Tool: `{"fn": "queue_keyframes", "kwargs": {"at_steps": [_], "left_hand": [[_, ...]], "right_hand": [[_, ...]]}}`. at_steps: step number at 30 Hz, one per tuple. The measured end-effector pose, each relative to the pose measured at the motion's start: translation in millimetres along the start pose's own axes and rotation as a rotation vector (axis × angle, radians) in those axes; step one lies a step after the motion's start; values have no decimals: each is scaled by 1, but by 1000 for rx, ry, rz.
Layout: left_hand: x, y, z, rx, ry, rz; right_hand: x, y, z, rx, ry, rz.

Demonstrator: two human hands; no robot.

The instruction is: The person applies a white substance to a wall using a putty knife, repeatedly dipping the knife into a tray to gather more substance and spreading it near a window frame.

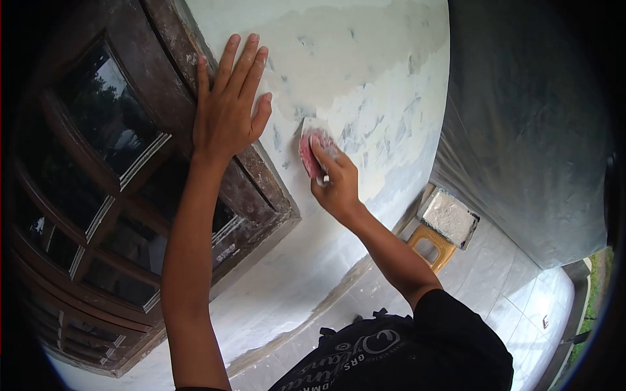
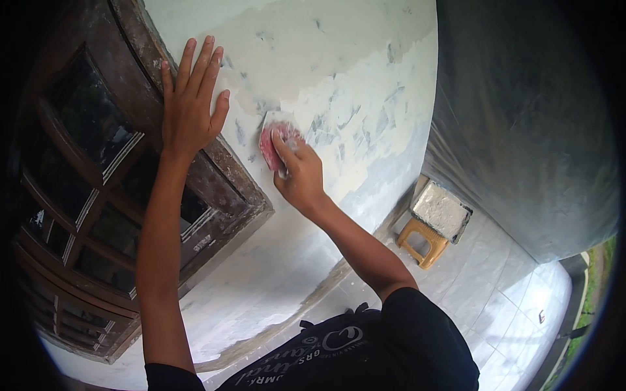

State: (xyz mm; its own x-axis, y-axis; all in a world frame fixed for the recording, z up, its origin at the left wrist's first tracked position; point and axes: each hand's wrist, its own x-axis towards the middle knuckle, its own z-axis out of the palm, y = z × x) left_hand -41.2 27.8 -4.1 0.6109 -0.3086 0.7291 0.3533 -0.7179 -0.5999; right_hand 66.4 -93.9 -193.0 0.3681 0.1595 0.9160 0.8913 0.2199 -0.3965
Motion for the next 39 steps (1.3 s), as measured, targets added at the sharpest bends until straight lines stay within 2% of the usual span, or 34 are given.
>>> {"fn": "queue_keyframes", "kwargs": {"at_steps": [2, 5, 7, 9, 10, 12, 13, 17, 18, 24, 27, 29, 31, 34, 37, 39], "left_hand": [[-1, -2, 2, -21, 3, 11], [0, 0, 2, -49, -1, 19], [0, -2, 2, -43, 0, 19], [0, -2, 3, -47, 12, 29], [0, -2, 4, -49, 14, 29], [0, -1, 1, 2, 4, 6], [1, -2, 1, 10, 6, 4], [-1, -2, 3, -53, 6, 16], [-1, -3, 3, -57, 9, 20], [-1, -2, 2, -66, 5, 20], [-1, -2, 2, -71, 9, 23], [-1, -2, 2, -75, 16, 18], [-1, -2, 2, -18, 14, 10], [-2, -3, 4, -63, 18, 24], [-2, -3, 4, -38, 44, 19], [-3, -2, 4, -43, 41, 19]], "right_hand": [[-4, -2, -5, 42, 4, -14], [40, -2, -20, 24, 97, 11], [78, 4, -18, 77, 250, -23], [99, 15, -13, -16, 216, 9], [96, 16, -12, -19, 217, 8], [79, 19, -4, -130, 89, 26], [62, 19, -1, -198, 81, -32], [-2, -7, -2, -43, -53, 7], [-3, -6, -2, 3, -6, -70], [88, 5, -7, -24, 202, -11], [86, 9, 1, -121, 92, -38], [53, 5, 6, -134, 83, -68], [13, -5, 4, -72, -10, -57], [-7, -14, -1, 16, 11, -109], [36, -16, -16, -11, 41, -9], [76, -8, -12, 7, 192, -57]]}}
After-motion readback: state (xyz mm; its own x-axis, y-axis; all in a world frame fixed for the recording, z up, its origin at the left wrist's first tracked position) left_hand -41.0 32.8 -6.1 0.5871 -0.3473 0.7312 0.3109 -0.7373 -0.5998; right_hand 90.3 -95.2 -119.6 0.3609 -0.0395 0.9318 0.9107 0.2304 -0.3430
